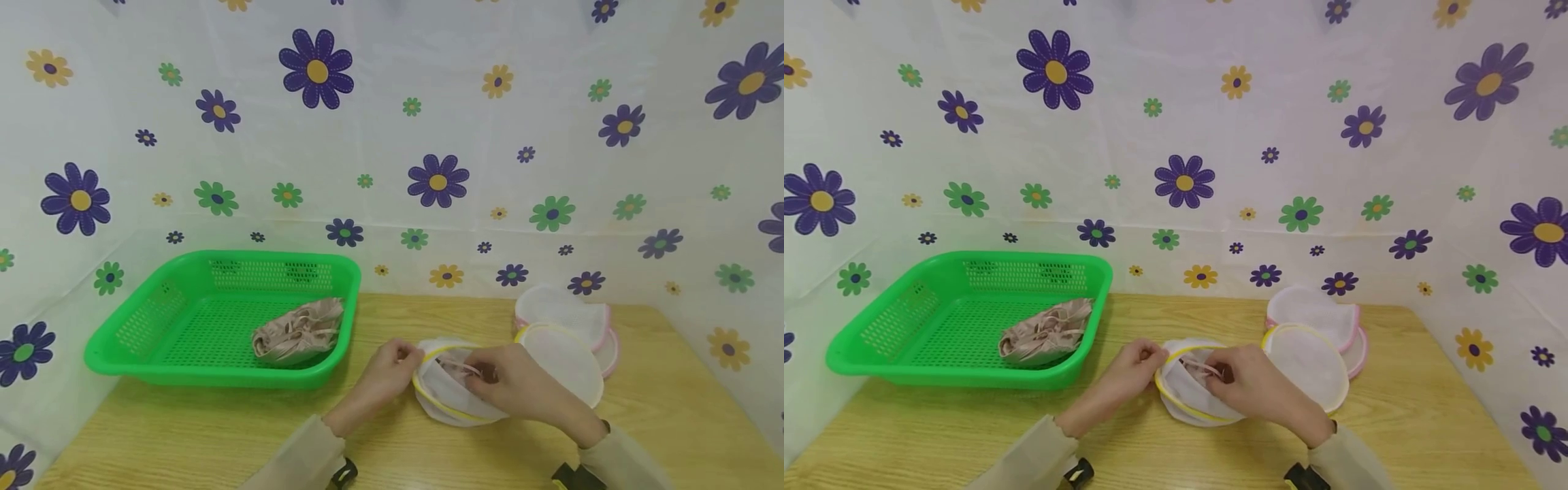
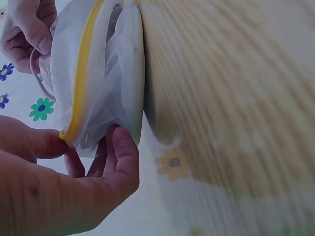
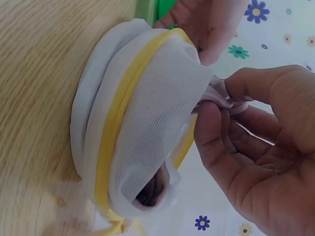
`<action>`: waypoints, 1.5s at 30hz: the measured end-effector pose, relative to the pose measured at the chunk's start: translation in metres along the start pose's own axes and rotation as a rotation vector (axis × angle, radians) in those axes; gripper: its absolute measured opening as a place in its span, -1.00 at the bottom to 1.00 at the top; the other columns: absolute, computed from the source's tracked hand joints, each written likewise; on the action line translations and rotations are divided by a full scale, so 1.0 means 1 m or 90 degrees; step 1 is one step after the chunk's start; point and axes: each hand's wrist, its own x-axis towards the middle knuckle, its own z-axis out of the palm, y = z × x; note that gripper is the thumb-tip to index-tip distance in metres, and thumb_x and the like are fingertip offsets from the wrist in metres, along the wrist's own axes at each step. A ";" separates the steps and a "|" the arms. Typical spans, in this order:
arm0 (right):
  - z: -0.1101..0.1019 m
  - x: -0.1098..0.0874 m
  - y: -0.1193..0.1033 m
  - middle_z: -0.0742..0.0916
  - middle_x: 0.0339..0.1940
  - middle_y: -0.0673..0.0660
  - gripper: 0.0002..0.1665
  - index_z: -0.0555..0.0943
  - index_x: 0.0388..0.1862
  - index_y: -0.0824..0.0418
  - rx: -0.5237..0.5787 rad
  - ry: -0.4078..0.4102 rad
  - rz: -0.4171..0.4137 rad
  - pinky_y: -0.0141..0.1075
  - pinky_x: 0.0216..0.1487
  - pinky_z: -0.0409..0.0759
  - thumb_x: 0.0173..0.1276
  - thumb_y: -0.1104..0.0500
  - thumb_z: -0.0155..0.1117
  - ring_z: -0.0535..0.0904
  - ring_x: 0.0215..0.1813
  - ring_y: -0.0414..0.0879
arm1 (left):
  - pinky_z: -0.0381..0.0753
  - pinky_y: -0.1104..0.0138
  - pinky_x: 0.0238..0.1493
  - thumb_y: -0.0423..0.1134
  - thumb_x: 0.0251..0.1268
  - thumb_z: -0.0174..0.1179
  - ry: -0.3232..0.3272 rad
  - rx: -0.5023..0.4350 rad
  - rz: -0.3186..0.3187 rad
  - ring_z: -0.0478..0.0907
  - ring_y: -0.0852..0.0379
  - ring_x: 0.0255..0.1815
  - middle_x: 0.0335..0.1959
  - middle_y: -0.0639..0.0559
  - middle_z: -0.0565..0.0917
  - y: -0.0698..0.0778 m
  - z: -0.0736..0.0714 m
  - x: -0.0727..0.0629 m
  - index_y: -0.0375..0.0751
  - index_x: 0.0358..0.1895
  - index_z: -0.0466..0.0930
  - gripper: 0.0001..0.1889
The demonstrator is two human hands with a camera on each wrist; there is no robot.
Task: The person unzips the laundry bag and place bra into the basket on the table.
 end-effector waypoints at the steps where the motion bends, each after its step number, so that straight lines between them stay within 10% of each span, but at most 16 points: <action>1: 0.000 -0.001 0.000 0.68 -0.48 -0.19 -0.88 0.74 -0.25 0.04 0.002 0.007 -0.002 -0.45 -0.37 0.54 0.30 0.26 0.37 0.48 -0.42 -0.40 | 0.53 0.26 -0.15 -0.09 0.57 0.06 0.000 -0.003 0.000 0.49 0.04 -0.11 -0.01 -0.18 0.59 0.000 0.000 0.000 -0.34 0.07 0.52 -0.66; 26: -0.014 -0.022 0.015 0.73 -0.44 -0.16 -0.76 0.74 -0.27 0.11 0.010 0.209 -0.094 -0.42 -0.42 0.66 0.18 0.43 0.45 0.55 -0.38 -0.44 | 0.46 0.32 -0.18 -0.12 0.59 0.01 0.045 -0.025 -0.012 0.47 0.03 -0.12 -0.09 -0.16 0.54 -0.007 -0.007 0.008 -0.35 0.06 0.45 -0.69; 45: -0.003 -0.016 0.020 0.68 -0.50 -0.21 -0.79 0.72 -0.28 0.08 0.017 0.205 -0.103 -0.43 -0.45 0.60 0.24 0.39 0.41 0.51 -0.43 -0.44 | 0.56 -0.12 0.30 -0.16 0.51 0.14 -0.088 0.089 0.100 0.45 -0.37 0.37 0.41 -0.50 0.33 0.002 -0.006 -0.024 -0.55 0.49 0.14 -0.31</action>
